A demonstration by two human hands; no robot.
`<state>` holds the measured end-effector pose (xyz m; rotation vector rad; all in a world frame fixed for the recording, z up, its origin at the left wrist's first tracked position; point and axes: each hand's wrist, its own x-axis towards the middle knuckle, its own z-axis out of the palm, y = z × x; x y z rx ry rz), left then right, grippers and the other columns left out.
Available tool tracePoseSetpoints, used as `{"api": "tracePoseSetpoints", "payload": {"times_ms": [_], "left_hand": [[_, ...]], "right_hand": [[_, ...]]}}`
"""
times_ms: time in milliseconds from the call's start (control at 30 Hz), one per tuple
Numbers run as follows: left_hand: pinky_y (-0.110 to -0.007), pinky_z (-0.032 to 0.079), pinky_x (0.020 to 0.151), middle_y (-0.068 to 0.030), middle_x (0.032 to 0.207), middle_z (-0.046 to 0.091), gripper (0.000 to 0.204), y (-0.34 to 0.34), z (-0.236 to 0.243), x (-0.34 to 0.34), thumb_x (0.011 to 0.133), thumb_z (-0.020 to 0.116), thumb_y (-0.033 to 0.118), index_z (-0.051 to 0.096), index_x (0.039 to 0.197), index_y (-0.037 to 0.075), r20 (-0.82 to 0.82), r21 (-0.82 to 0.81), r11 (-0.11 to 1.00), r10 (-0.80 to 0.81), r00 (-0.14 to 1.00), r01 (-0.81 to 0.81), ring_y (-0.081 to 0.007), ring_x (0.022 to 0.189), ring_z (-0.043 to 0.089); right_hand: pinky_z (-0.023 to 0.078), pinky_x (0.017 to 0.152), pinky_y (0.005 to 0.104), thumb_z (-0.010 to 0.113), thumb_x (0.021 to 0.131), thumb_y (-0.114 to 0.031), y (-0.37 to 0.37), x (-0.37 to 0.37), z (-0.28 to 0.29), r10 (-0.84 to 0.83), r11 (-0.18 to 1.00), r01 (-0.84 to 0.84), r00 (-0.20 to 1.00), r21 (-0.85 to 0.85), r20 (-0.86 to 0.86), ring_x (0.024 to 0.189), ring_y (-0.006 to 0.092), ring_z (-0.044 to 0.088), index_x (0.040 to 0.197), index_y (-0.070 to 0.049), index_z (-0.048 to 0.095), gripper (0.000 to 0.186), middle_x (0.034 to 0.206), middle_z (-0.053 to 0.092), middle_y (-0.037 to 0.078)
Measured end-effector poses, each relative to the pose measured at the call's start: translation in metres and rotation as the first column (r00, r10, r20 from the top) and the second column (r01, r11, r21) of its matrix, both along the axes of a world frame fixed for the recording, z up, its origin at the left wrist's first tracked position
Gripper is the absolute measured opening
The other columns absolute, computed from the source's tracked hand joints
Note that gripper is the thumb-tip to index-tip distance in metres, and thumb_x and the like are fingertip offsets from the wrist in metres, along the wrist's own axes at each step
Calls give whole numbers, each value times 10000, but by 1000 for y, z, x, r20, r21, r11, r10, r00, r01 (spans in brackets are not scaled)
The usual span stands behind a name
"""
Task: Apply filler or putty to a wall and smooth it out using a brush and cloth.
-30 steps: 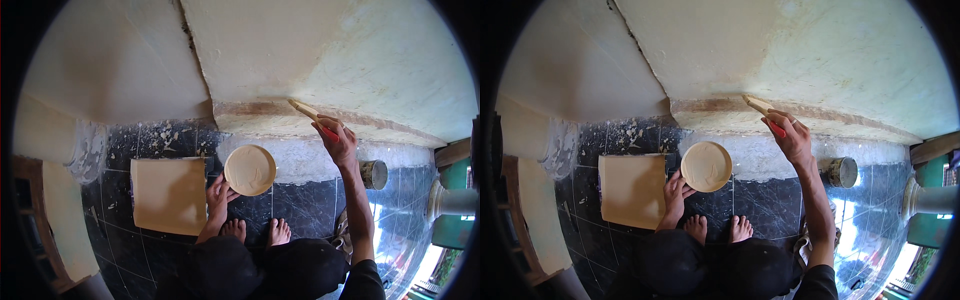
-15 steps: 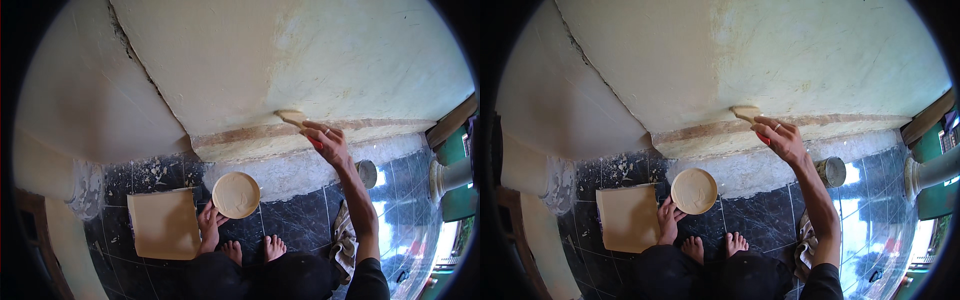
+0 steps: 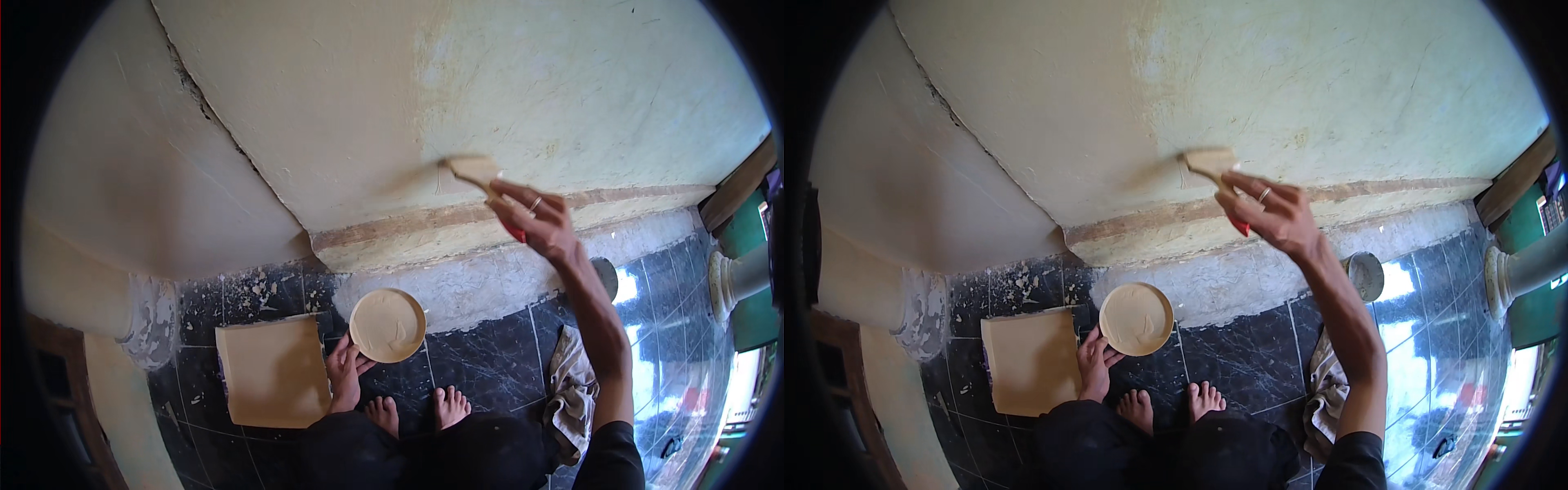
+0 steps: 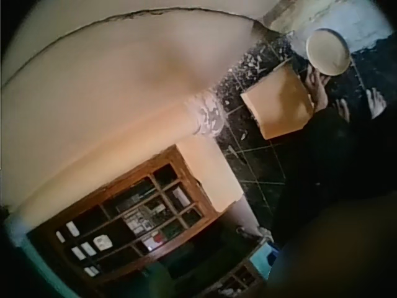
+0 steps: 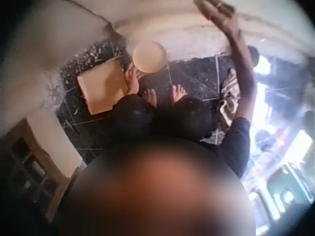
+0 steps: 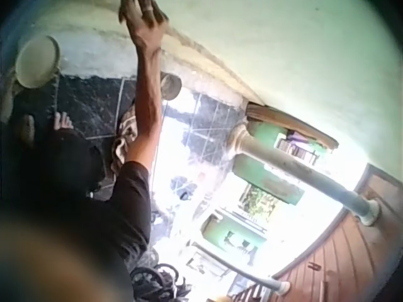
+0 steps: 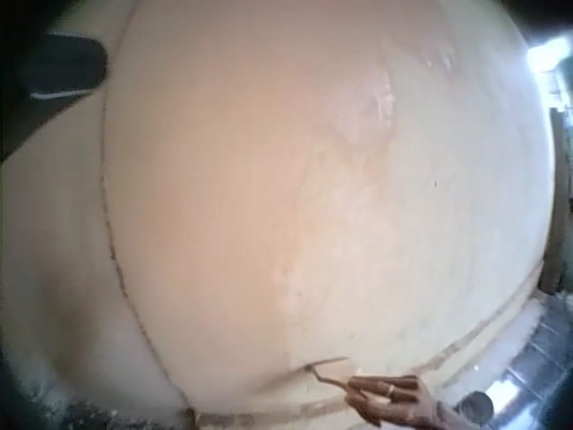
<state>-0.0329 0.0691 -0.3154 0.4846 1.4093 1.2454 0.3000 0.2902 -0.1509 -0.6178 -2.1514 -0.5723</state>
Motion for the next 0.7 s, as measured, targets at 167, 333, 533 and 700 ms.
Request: {"api": "tracePoseSetpoints", "payload": {"times_ms": [167,333,533,700], "left_hand": [[-357,601,763,-131,1202,613,439,1,-1,0,971,486,128,432,1393,19,10,28,999,-38,999,38,-247,931,691],[-385,593,811,-156,1223,595,446,0,3,0,979,486,131,415,1401,5,52,31,999,-23,998,21,-270,987,675],[-379,595,788,-136,1201,607,433,-3,7,1,968,487,130,440,1380,8,31,7,1000,9,999,-10,-263,943,688],[-369,598,785,-135,1183,612,439,1,4,0,965,494,131,434,1379,-4,33,9,1000,-6,999,5,-258,939,688]], "right_hand": [[646,747,308,781,728,-113,-2,11,90,-58,936,89,993,340,-101,972,240,692,1021,-162,669,317,1080,695,88],[638,747,285,761,754,-49,-18,-9,18,-62,965,49,997,259,45,990,252,683,956,-72,687,216,1159,656,149],[620,532,277,699,822,-70,-10,6,1,-91,954,102,995,-283,51,826,222,721,1030,-152,707,223,1010,717,122],[641,625,266,732,791,-67,12,18,127,-29,984,48,994,170,-109,866,218,718,986,-145,726,210,1044,710,96]]}}
